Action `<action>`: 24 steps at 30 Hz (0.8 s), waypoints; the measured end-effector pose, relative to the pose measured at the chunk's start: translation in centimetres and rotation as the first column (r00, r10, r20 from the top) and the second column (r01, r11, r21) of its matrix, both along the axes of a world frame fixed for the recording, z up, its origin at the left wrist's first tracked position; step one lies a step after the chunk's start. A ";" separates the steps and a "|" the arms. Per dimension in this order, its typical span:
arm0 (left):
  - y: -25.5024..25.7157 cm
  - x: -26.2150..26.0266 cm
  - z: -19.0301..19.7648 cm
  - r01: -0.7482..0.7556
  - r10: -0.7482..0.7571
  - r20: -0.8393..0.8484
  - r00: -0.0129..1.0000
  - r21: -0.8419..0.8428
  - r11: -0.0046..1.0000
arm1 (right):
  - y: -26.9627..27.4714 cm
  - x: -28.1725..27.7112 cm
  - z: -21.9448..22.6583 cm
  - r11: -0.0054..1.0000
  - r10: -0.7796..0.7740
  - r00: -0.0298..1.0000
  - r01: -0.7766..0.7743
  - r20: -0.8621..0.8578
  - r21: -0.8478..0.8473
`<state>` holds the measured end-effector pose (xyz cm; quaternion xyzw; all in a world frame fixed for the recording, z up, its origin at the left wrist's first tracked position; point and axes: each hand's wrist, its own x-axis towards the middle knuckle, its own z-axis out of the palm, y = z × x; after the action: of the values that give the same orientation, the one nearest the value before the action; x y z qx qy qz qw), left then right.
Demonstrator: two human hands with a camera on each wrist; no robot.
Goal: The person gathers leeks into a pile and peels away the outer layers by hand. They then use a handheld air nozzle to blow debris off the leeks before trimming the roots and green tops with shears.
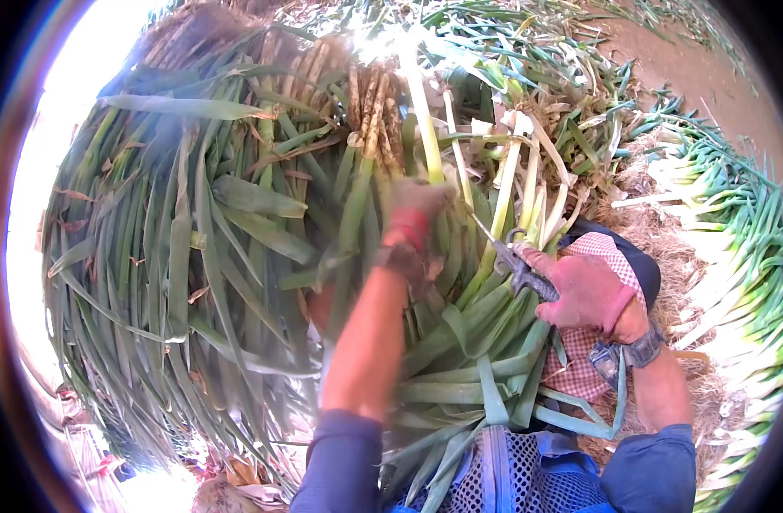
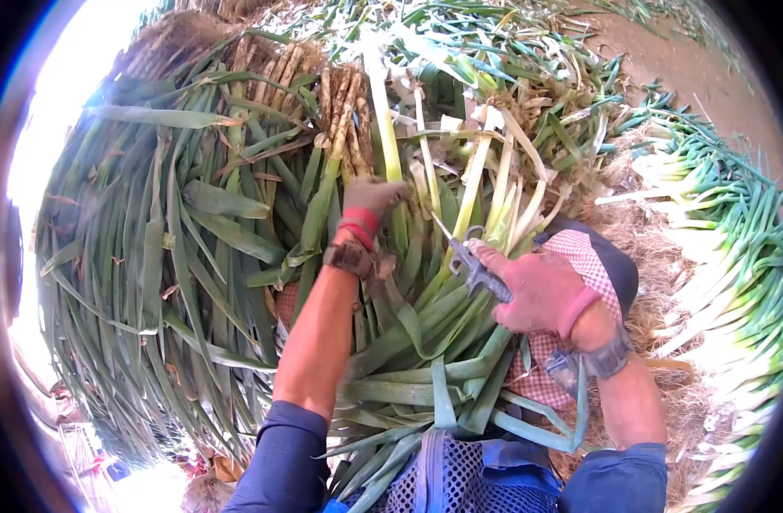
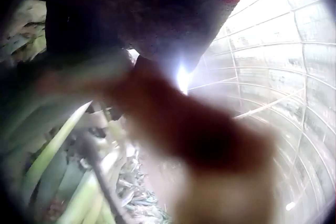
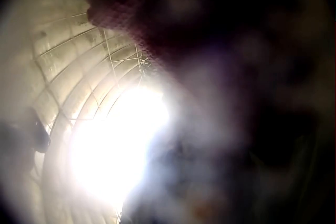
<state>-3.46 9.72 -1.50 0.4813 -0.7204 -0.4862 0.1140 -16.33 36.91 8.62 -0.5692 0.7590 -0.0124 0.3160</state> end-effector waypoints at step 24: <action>3.9 -3.6 4.7 0.154 -0.132 -0.084 0.988 0.383 0.911 | 3.2 -2.0 0.5 0.912 -0.297 0.952 0.305 0.072 -0.274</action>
<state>-7.06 13.66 3.21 0.4264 -0.6394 -0.6398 0.0005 -18.34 40.13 9.14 -0.4843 0.8234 -0.1769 0.2370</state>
